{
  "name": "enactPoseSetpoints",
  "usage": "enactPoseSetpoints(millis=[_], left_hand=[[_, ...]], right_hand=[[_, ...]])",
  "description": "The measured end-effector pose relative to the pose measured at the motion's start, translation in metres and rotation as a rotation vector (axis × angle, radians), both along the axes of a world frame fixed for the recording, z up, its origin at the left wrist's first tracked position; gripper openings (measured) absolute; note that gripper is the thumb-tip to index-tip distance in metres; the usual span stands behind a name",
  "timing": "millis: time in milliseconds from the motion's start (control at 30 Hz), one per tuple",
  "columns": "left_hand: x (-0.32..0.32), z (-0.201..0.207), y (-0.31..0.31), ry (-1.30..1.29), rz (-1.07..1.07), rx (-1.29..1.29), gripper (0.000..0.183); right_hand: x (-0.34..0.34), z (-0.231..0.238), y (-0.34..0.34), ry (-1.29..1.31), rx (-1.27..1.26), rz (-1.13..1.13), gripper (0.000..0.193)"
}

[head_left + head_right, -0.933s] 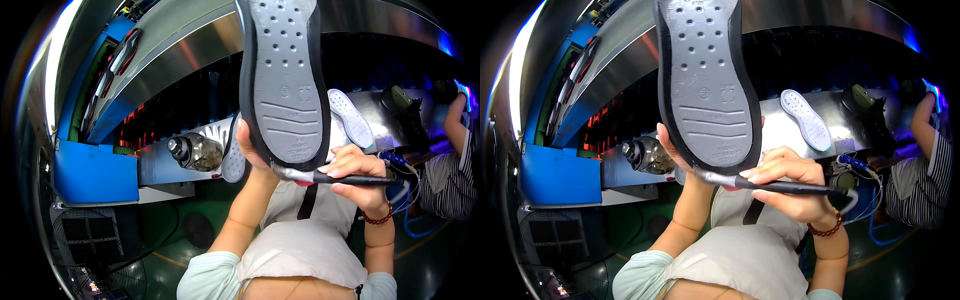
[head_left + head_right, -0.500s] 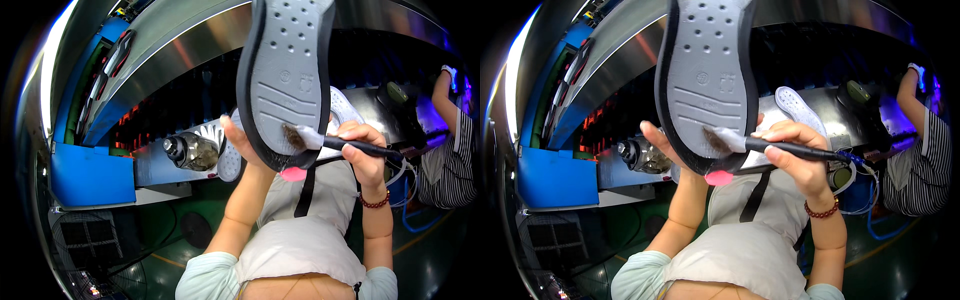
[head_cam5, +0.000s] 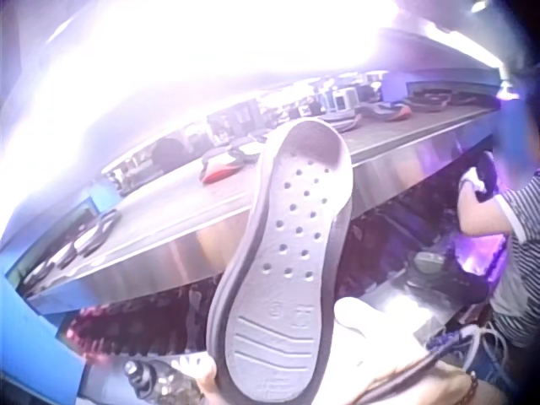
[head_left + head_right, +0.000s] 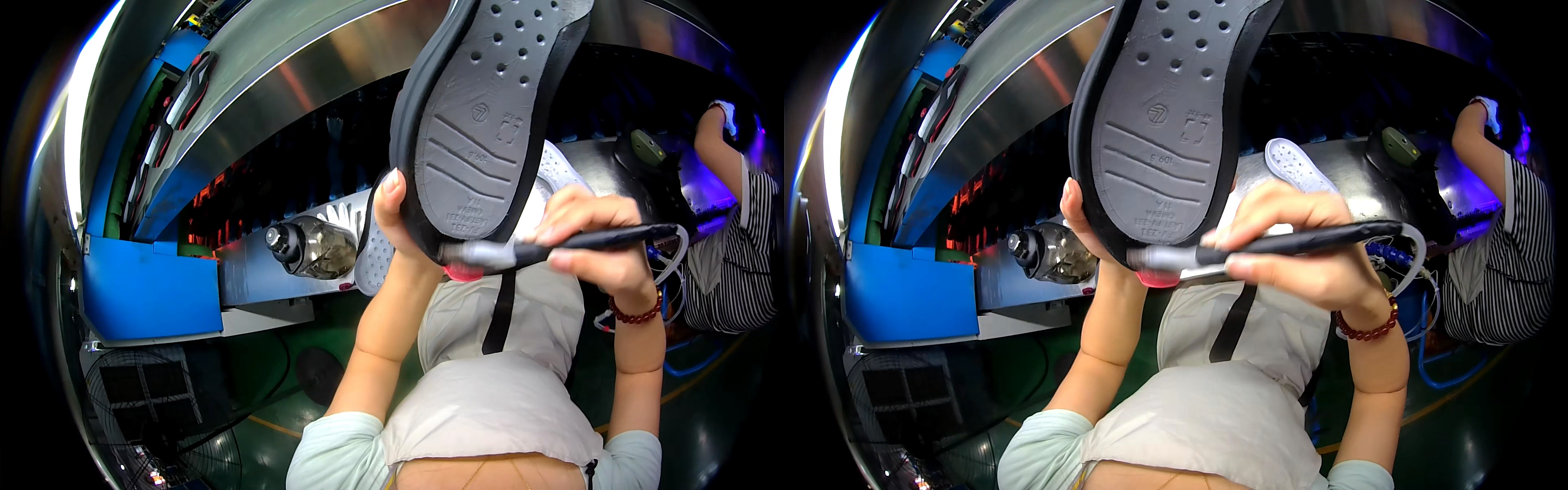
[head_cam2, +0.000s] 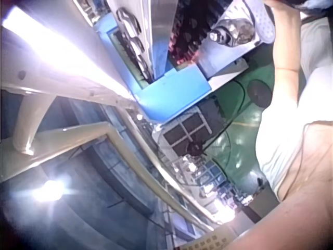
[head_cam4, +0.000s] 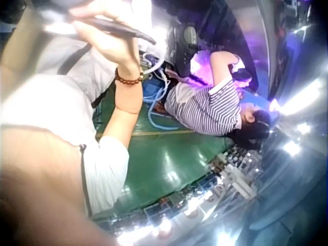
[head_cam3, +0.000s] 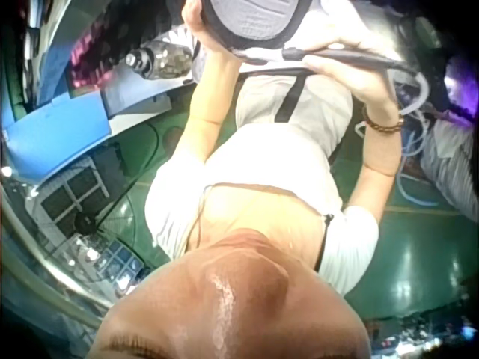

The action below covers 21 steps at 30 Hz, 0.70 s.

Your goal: The person repeatedly picks up gray shoe insoles from a conveyor belt, applies a liquid substance with a brush to the underside, and places them back on the belt. The process is repeated for multiple insoles in a factory setting.

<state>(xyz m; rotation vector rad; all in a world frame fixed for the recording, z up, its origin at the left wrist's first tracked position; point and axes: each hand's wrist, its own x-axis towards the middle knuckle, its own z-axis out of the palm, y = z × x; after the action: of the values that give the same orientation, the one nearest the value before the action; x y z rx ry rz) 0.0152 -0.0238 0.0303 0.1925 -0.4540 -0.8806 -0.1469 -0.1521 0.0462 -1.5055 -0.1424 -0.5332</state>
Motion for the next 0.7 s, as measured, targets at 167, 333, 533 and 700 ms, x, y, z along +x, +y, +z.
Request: enactPoseSetpoints(millis=[167,333,533,700], left_hand=[[0.019,0.001,0.001,-0.086,-0.034,0.02,0.047],[0.021,0.006,0.0,-0.139,-0.154,0.035,0.048],[0.02,0.023,-0.004,-0.119,-0.372,0.17,0.044],[0.015,0.037,-0.002,-0.169,-0.509,0.7,0.046]], right_hand=[[0.0,0.008,0.01,0.043,-0.166,0.123,0.017],[0.002,0.015,0.007,0.032,-0.043,-0.097,0.016],[0.005,0.025,0.001,-0.044,0.055,0.195,0.016],[0.013,0.032,-0.017,0.049,-0.456,0.351,0.015]])
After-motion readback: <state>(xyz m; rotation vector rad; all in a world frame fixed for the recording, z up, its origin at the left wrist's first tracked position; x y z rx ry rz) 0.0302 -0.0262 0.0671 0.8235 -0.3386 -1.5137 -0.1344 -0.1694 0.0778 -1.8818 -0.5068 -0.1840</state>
